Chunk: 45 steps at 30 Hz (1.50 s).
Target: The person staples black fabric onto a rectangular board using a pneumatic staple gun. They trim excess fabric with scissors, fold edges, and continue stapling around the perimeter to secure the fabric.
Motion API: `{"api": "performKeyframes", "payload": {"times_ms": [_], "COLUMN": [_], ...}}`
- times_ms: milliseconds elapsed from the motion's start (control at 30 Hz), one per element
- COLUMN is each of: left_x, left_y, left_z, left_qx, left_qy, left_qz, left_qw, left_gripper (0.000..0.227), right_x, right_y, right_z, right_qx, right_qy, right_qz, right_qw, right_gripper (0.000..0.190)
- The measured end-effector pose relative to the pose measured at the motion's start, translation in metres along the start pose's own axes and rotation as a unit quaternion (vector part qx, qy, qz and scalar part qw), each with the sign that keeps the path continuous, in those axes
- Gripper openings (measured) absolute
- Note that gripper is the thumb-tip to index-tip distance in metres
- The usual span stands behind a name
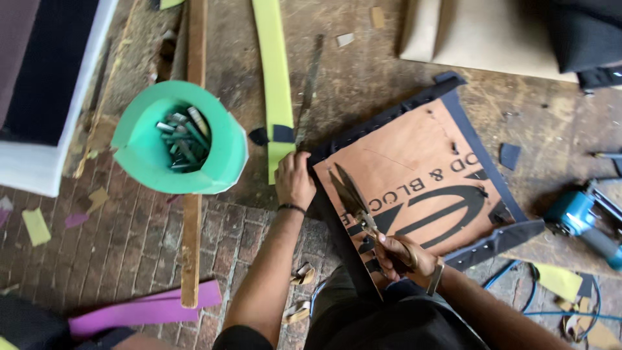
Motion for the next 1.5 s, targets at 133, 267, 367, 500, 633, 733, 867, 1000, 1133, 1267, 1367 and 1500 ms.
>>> {"api": "performKeyframes", "payload": {"times_ms": [133,267,367,500,633,733,867,1000,1133,1267,1367,1500], "left_x": [0.005,0.003,0.0,-0.004,-0.004,-0.007,-0.007,0.003,0.019,0.047,0.058,0.062], "left_y": [-0.002,0.007,0.012,0.017,0.018,0.012,0.012,0.007,0.009,-0.002,-0.004,-0.008], "left_z": [0.009,0.019,0.027,0.032,0.03,0.034,0.032,0.047,0.052,0.054,0.056,0.05], "left_qx": [-0.045,-0.07,-0.097,-0.095,-0.113,-0.135,-0.143,-0.186,-0.177,-0.178,-0.16,-0.137], "left_qy": [0.02,0.037,0.033,0.033,0.029,0.045,0.033,0.01,-0.021,-0.036,-0.05,-0.052], "left_qz": [-0.01,-0.021,-0.032,-0.011,-0.025,-0.034,-0.043,-0.045,0.0,0.018,0.086,0.101], "left_qw": [0.999,0.997,0.994,0.995,0.993,0.989,0.988,0.981,0.984,0.983,0.982,0.984], "left_gripper": [0.014,0.007,0.006,0.006,0.006,0.006,0.009,0.009,0.006,0.002,0.004,0.005], "right_x": [0.022,0.04,0.052,0.066,0.067,0.078,0.064,0.036,-0.005,0.008,0.052,0.117], "right_y": [-0.009,-0.024,-0.031,-0.03,-0.043,-0.037,-0.042,-0.044,-0.062,-0.079,-0.06,-0.057], "right_z": [-0.002,-0.003,0.003,0.011,0.005,0.004,0.003,0.035,0.087,0.174,0.224,0.226], "right_qx": [-0.028,-0.011,-0.01,0.006,-0.034,-0.022,-0.086,-0.36,-0.675,-0.815,-0.903,-0.957], "right_qy": [0.062,0.074,0.073,0.048,0.048,0.015,0.087,0.192,0.3,0.204,0.011,-0.008], "right_qz": [-0.015,-0.043,-0.047,-0.034,-0.087,-0.057,-0.106,-0.132,-0.195,-0.246,-0.21,-0.125], "right_qw": [0.998,0.996,0.996,0.998,0.994,0.998,0.987,0.903,0.645,0.484,0.376,0.261], "right_gripper": [0.062,0.057,0.058,0.06,0.056,0.055,0.055,0.05,0.056,0.056,0.054,0.06]}}
Point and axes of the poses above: each hand's wrist, its own x-axis towards the middle knuckle, its own y-axis out of the palm, z = x × y, the point moved 9 cm from there along x, towards the middle knuckle, and after that the axes turned 12 degrees about z, right-handed, at the moved point
